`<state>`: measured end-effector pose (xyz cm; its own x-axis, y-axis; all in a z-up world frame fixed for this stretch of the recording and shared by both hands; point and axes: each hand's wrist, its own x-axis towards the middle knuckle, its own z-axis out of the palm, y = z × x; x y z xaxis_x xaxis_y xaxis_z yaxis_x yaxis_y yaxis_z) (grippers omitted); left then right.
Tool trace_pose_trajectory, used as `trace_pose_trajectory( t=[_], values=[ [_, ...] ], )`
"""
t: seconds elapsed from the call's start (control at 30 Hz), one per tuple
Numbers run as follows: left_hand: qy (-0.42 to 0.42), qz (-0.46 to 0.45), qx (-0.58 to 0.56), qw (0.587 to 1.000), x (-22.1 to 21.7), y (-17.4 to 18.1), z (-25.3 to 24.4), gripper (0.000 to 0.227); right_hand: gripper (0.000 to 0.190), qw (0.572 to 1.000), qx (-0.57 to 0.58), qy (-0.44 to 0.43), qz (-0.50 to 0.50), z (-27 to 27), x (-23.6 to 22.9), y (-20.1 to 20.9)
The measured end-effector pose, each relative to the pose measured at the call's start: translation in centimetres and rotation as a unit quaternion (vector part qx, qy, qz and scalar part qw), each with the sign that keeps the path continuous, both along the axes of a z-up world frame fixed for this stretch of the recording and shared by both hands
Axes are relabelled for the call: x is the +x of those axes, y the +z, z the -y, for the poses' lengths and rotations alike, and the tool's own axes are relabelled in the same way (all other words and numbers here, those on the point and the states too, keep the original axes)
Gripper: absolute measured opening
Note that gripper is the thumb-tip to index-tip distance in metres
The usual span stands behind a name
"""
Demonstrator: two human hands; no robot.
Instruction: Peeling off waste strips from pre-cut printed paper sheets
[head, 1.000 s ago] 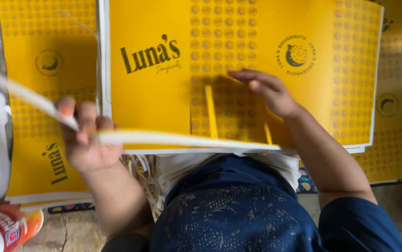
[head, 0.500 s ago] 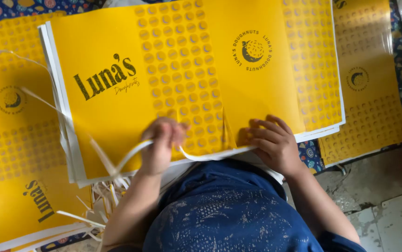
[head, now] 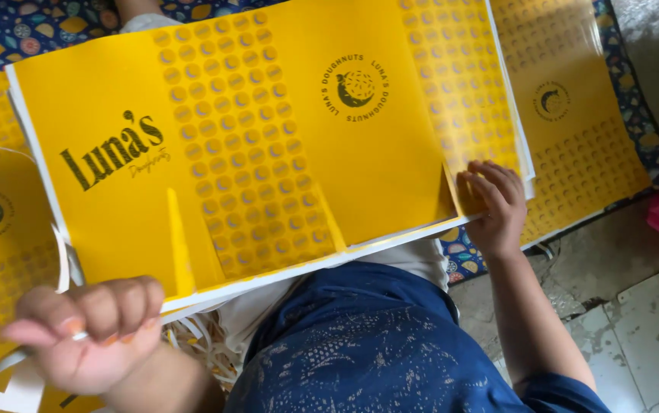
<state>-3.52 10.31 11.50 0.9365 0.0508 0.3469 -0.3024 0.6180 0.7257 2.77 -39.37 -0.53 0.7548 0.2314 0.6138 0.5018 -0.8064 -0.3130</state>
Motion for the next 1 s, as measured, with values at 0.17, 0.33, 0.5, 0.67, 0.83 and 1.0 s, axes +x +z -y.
trace_pose_trajectory(
  t=[0.17,0.33,0.5,0.67,0.83,1.0],
  values=[
    [0.078,-0.074,0.035,0.994,0.6,-2.3,-2.8,0.034,0.029,0.996,0.045,-0.046,0.054,2.3,1.5,-1.9],
    [0.242,-0.236,0.017,0.941,2.1,-7.1,-4.1,0.044,0.079,0.893,0.404,-0.087,-0.18,6.8,2.3,-3.6],
    [0.342,-0.322,-0.049,0.882,2.3,-7.2,-6.4,0.047,0.098,0.597,0.659,0.158,-0.429,10.8,4.2,1.5],
    [0.358,-0.38,-0.007,0.853,2.5,-6.2,-7.4,0.052,0.057,0.73,0.457,0.019,-0.508,8.3,8.6,1.3],
    [0.363,-0.34,0.091,0.863,3.6,-7.2,-7.6,0.072,0.048,0.726,0.432,-0.061,-0.532,2.8,11.7,1.3],
    [0.348,-0.276,0.19,0.876,3.8,-9.5,-8.7,0.07,0.027,0.726,0.388,0.01,-0.568,2.4,12.6,1.4]
  ],
)
